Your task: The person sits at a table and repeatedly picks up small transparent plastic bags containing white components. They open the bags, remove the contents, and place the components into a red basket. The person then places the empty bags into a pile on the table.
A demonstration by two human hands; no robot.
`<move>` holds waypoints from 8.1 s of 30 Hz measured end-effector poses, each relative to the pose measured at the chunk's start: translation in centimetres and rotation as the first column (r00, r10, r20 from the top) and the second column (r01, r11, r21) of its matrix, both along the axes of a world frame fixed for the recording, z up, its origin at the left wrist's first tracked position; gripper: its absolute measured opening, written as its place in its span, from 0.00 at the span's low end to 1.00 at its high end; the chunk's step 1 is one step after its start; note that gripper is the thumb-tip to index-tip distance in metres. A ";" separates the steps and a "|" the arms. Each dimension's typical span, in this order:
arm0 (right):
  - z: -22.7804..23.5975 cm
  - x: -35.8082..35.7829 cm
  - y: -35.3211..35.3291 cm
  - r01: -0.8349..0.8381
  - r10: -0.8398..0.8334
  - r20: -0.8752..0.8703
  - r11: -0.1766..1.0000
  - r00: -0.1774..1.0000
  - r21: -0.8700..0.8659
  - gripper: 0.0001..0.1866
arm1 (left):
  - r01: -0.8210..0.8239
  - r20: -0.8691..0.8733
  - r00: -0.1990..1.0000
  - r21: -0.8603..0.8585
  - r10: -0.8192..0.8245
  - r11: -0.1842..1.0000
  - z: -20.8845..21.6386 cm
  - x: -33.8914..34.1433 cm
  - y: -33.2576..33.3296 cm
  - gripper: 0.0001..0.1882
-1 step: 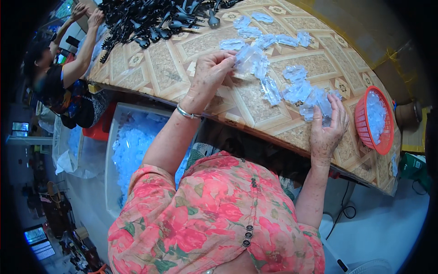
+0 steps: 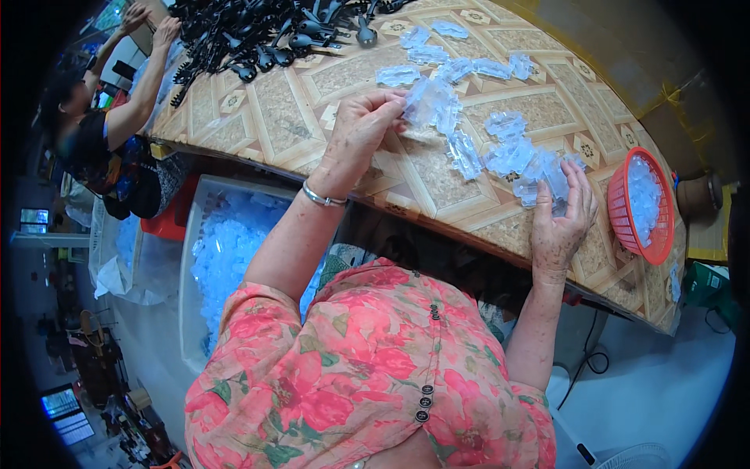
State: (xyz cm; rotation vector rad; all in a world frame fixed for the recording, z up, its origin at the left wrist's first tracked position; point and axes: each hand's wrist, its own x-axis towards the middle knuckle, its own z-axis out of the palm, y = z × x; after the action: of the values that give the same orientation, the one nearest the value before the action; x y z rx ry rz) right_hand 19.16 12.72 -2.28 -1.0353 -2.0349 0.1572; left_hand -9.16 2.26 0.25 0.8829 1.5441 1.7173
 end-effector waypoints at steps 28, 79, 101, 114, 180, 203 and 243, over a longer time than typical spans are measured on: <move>0.6 0.3 -0.2 -0.284 0.289 -0.079 0.956 0.954 0.071 0.19 | 0.506 0.245 0.841 -0.034 -0.484 0.862 0.4 11.8 1.1 0.09; 1.1 0.0 -1.0 -0.343 0.346 -0.008 0.934 0.938 0.102 0.28 | 0.266 -0.698 0.716 0.285 0.010 0.921 -0.2 12.3 2.9 0.21; 1.1 -0.7 -1.0 -0.321 0.315 0.069 0.941 0.947 0.106 0.23 | -0.218 -0.985 0.164 0.026 0.063 0.976 -1.0 -5.3 8.7 0.22; 1.0 -0.7 -1.0 -0.295 0.288 0.092 0.953 0.953 0.074 0.22 | -0.258 -0.984 0.138 -0.142 -0.108 0.956 -1.4 -5.9 10.3 0.14; 0.8 -0.4 -0.9 -0.269 0.274 -0.015 0.952 0.962 0.143 0.30 | 0.610 -0.052 0.772 -0.221 -0.634 0.761 2.3 6.4 1.3 0.20; 1.0 -0.5 -0.9 -0.159 0.158 0.021 0.980 0.987 0.122 0.29 | -0.101 -0.947 0.273 -0.203 -0.169 0.974 -0.5 -3.7 10.1 0.26; 0.3 -0.3 -0.7 -0.217 0.210 0.108 0.974 0.972 0.065 0.25 | -0.845 -0.940 0.329 -0.254 0.084 0.472 -1.9 -29.8 -11.2 0.16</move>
State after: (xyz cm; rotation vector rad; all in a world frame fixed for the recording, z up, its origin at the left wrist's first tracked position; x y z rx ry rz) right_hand 18.87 11.98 -1.93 -0.7896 -2.2251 0.1405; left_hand -38.96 -8.98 -1.66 0.7929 3.2485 0.6114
